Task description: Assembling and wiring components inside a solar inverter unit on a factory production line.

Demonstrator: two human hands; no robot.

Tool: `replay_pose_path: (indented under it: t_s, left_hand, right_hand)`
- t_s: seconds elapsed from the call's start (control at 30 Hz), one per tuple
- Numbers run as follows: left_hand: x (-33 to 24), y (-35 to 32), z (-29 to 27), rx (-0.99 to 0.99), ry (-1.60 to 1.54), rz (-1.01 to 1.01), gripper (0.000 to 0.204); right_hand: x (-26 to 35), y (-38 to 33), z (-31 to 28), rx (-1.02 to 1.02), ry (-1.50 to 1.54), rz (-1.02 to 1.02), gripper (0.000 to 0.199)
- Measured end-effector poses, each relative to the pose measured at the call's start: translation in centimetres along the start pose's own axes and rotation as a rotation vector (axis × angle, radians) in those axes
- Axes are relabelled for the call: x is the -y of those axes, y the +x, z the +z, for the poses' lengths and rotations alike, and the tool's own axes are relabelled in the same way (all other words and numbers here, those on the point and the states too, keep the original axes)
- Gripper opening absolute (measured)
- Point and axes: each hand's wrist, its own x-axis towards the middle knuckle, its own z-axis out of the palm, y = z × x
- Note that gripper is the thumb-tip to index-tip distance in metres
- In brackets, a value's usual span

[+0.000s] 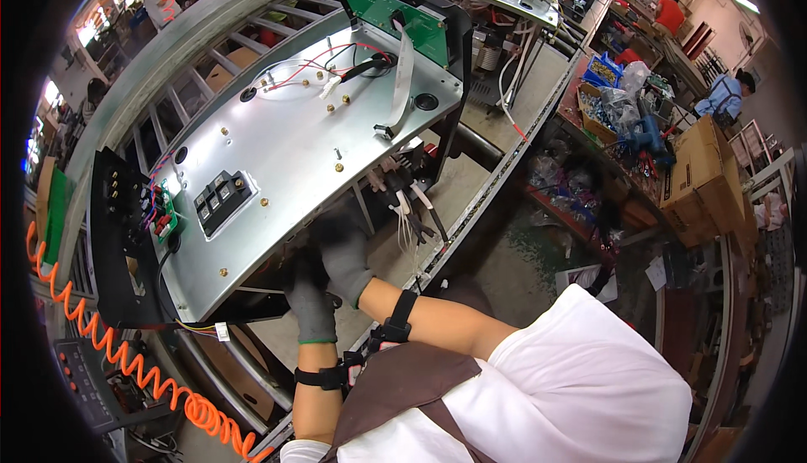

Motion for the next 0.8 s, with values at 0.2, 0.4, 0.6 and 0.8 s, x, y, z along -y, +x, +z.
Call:
replay_pose_path:
  t_s: [0.2, 0.4, 0.6, 0.8]
  left_hand:
    - [-1.8, -1.0, 1.3, -0.139, -0.045, -0.318, 0.026]
    - [0.4, -0.7, -1.3, -0.037, -0.054, -0.134, 0.030]
    - [-3.3, -3.2, -1.0, -0.022, 0.021, -0.272, 0.032]
    - [-2.8, -4.1, -1.7, 0.029, 0.152, -0.295, 0.032]
  right_hand:
    - [9.6, -0.2, -2.3, 0.259, -0.635, -0.095, 0.016]
    - [7.0, 0.1, -1.0, 0.105, -0.125, 0.155, 0.012]
    - [9.6, -0.2, -2.2, 0.103, -0.672, -0.108, 0.026]
    - [8.9, 0.5, -2.2, 0.177, -0.735, -0.262, 0.021]
